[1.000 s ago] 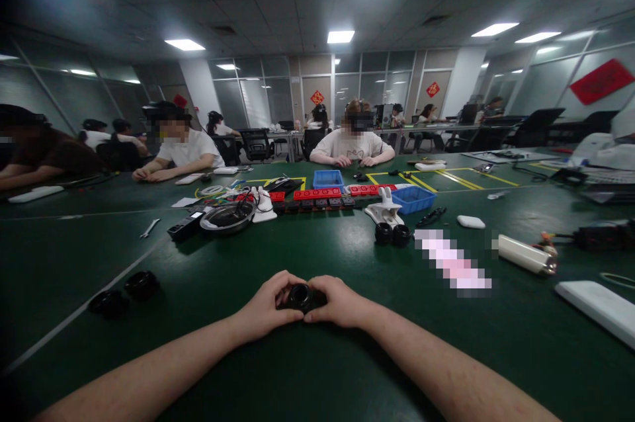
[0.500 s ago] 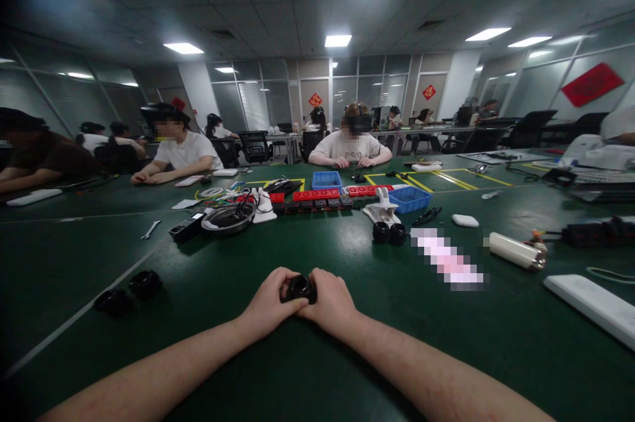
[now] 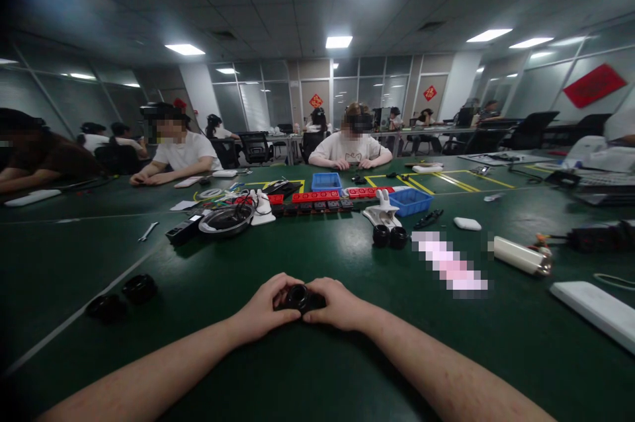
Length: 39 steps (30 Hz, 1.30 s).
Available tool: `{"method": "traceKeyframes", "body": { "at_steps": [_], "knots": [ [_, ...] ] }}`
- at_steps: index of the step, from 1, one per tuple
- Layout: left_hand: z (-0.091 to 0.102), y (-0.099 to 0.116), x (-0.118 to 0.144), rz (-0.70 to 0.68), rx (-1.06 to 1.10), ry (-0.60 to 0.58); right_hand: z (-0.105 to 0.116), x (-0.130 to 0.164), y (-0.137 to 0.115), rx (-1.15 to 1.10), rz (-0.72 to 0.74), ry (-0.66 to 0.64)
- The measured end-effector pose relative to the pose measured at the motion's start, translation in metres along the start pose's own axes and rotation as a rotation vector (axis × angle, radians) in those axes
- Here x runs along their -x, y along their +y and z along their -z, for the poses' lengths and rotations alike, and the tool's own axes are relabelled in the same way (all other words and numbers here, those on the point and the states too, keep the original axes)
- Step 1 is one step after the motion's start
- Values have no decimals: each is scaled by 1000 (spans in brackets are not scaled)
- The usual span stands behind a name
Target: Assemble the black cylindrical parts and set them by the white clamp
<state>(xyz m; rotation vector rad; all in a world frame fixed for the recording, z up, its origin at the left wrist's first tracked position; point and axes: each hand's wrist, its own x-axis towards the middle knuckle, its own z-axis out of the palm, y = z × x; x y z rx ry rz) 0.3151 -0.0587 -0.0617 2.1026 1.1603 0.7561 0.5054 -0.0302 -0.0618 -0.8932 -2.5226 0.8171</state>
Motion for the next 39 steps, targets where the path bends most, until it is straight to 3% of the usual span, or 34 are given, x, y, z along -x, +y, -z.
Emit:
{"method": "traceKeyframes", "body": {
  "at_steps": [9,17,22,30,34,39],
  "knots": [
    [-1,-3,-1,1,13,-7,0,0,5,-58,12,-11],
    [0,-1,0,11,31,3,-6,-3,10,-224,-80,4],
    [-5,4,1,67,21,49,-12,-4,8,-118,-187,103],
    [-18,8,3,173,-48,265,-33,-7,-5,237,-308,317],
    [-12,5,1,121,-28,206,-30,-3,-12,253,-273,303],
    [-7,-1,0,26,10,96,-18,2,-8,20,-157,242]
  ]
}}
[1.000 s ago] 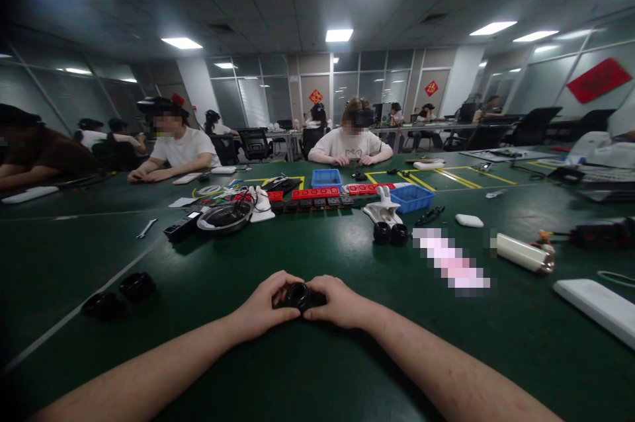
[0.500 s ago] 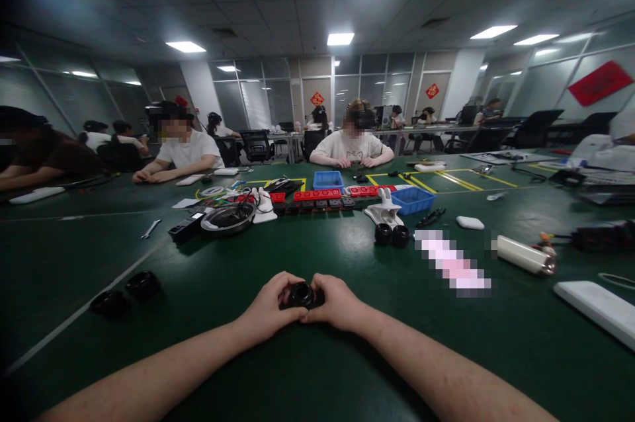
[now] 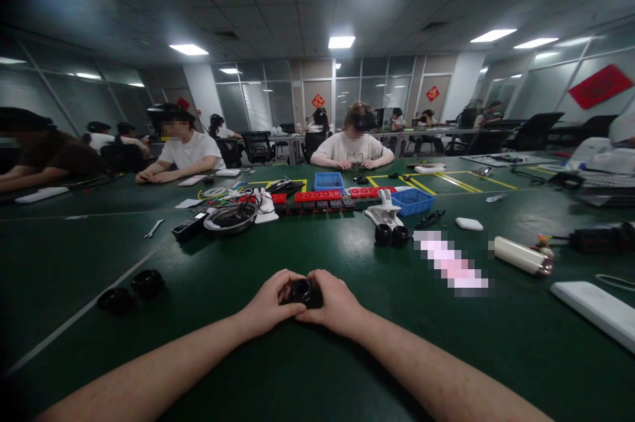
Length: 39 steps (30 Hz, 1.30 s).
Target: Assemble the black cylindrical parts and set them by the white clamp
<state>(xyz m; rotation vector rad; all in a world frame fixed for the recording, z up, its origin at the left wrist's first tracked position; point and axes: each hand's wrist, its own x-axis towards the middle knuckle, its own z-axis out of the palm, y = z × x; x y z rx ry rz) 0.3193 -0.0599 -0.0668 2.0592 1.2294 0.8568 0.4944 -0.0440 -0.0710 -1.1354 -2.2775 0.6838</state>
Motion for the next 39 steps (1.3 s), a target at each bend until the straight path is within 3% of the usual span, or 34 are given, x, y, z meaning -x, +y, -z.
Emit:
{"method": "traceKeyframes", "body": {
  "at_steps": [4,10,17,23,27,35,39],
  "knots": [
    [2,-1,0,-13,5,-47,6,-3,7,-167,90,-122],
    [5,2,0,-11,15,-71,11,-8,10,-229,116,-262],
    [5,1,-1,-8,14,-77,10,-10,13,-198,125,-273],
    [3,3,-1,-10,2,-59,8,-11,14,-251,41,-262],
    [1,7,2,49,8,-25,6,-10,12,-174,-21,-213],
    [-10,12,6,130,-89,148,-11,-4,-1,157,-152,29],
    [-12,15,5,166,-86,186,-14,-1,-10,309,-131,107]
  ]
}}
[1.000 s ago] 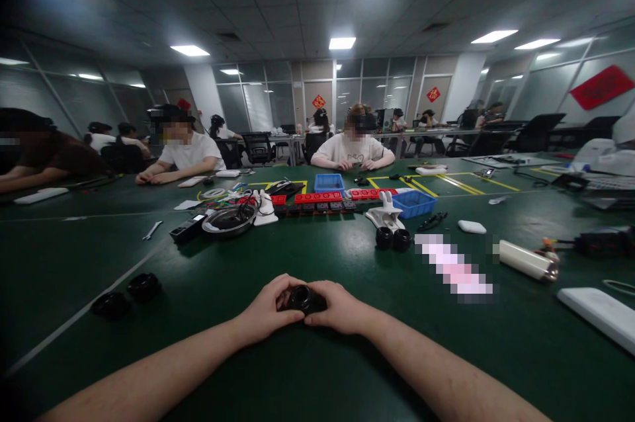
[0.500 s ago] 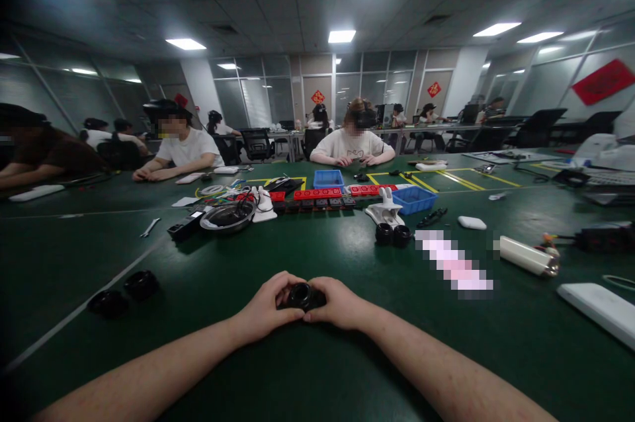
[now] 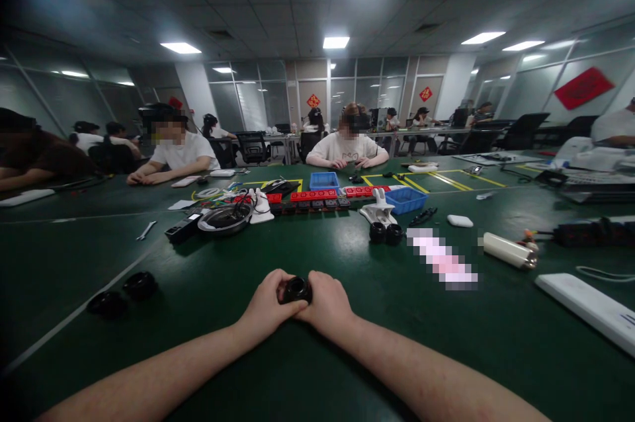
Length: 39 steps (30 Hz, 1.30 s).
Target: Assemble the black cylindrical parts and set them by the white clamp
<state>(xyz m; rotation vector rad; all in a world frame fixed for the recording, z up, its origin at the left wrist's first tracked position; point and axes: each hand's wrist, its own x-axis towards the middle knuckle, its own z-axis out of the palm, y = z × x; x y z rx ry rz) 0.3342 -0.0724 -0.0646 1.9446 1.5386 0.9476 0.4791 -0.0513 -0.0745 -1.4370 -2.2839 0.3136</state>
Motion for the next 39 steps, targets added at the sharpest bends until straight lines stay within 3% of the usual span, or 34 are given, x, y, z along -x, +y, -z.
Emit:
{"method": "traceKeyframes", "body": {
  "at_steps": [7,14,19,24,39],
  "knots": [
    [2,-6,-1,-66,0,-41,10,1,2,-52,48,-66],
    [6,-16,-6,-124,5,-86,21,-2,17,-374,306,-144],
    [7,-14,-9,-133,-126,-182,29,-2,7,-336,328,-131],
    [8,-9,-9,-112,-160,-188,30,-6,1,-226,297,-87],
    [6,-12,-9,-86,-173,-204,38,-8,2,-447,352,85]
  ]
}}
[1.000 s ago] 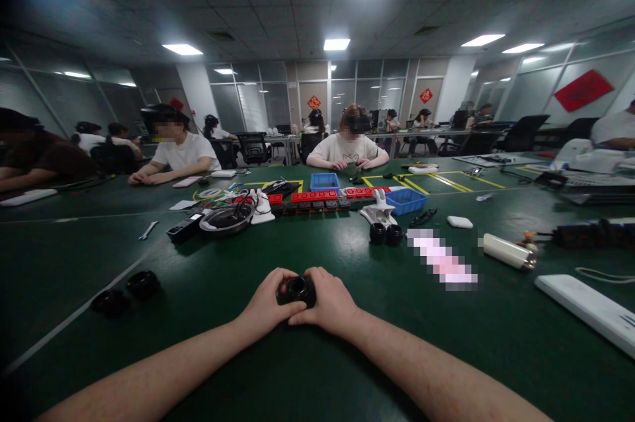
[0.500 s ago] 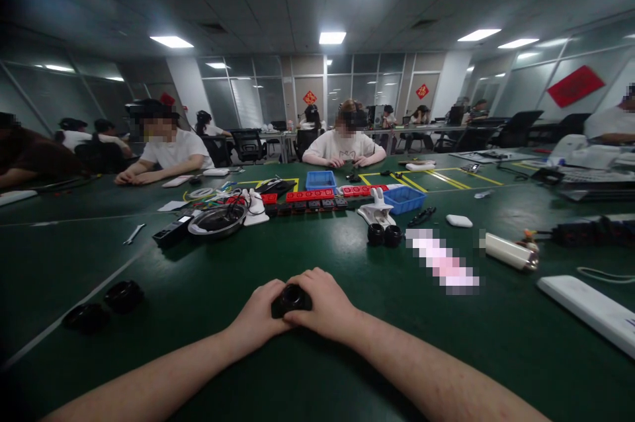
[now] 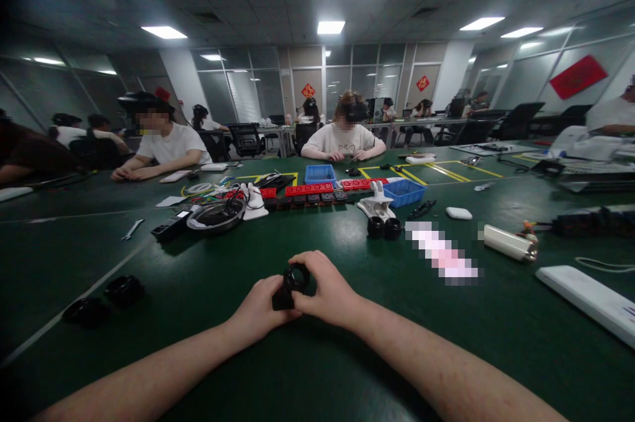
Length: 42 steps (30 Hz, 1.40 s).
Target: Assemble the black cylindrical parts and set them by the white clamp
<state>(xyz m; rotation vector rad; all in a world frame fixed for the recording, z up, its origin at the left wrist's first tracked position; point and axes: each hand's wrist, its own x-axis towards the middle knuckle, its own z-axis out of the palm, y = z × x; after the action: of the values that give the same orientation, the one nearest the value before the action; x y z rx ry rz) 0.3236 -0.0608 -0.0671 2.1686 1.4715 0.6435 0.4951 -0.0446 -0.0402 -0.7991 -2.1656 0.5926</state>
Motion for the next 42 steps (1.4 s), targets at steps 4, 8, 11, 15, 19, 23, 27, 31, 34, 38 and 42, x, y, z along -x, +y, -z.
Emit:
{"method": "traceKeyframes", "body": {
  "at_steps": [4,8,11,15,19,23,27,31,34,38,42],
  "knots": [
    [1,1,1,-3,4,10,3,2,13,-52,-105,135],
    [4,-2,0,23,-9,47,-3,6,34,-62,-225,154],
    [7,-6,-3,49,-12,76,-11,9,45,0,-265,81],
    [10,-13,-5,56,-46,76,-17,12,53,34,-291,53],
    [15,-17,-4,20,-88,42,-14,13,55,88,-320,14],
    [20,-20,-3,1,-83,-10,5,6,39,177,-270,91],
    [22,-22,-5,0,-69,-34,36,-5,6,207,-273,26],
    [21,-24,-5,14,-78,-43,38,2,-17,126,-402,-380],
    [17,-22,-3,0,-115,-37,14,16,-19,187,-483,-379],
    [12,-13,5,-86,-193,-26,-19,25,-15,296,-499,-223],
    [10,-6,11,-180,-277,-21,-30,20,-16,318,-515,-182]
  ]
}}
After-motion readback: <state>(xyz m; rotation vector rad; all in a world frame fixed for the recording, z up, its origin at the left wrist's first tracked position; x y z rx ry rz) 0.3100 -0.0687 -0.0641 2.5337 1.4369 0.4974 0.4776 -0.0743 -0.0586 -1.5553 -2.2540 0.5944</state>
